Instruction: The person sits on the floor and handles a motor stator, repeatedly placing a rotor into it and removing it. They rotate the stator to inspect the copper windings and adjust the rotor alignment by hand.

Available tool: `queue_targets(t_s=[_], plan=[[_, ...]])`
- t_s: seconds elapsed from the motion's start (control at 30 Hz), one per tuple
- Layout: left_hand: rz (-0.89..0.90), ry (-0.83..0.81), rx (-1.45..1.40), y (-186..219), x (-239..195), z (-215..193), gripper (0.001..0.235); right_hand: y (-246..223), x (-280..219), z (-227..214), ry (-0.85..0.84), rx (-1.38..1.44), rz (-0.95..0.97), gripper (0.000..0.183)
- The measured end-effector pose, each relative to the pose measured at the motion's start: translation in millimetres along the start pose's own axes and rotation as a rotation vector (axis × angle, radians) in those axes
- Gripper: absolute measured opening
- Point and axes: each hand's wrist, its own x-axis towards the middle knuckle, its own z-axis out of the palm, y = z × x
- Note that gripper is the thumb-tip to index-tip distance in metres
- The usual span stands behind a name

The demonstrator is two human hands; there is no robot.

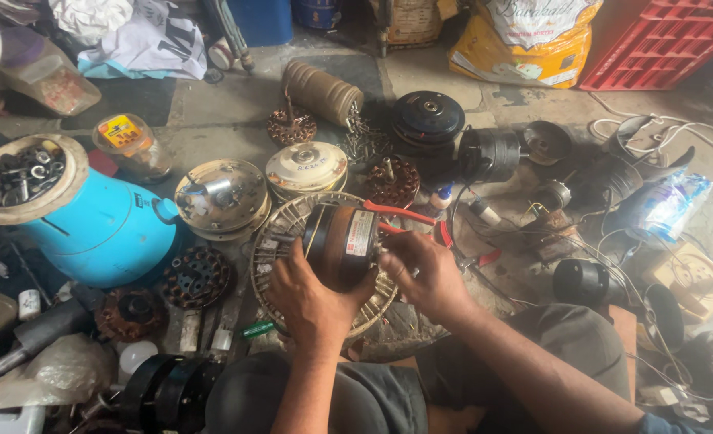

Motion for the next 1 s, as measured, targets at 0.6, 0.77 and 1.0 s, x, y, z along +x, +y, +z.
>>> queue_targets(t_s=[0.6, 0.77, 1.0], plan=[[0.017, 0.009, 0.016, -0.6, -0.8, 0.5, 0.116, 8.2, -0.8, 10.7, 0.069, -0.005, -0.027, 0.019], [0.074, 0.032, -0.07, -8.9, -3.9, -1.2, 0.109, 16.6, -4.5, 9.5, 0.229, -0.103, -0.467, 0.015], [0.044, 0.182, -0.388, -25.5, -7.6, 16.7, 0.045, 20.6, -7.4, 18.2, 0.31, -0.047, -0.548, 0.019]])
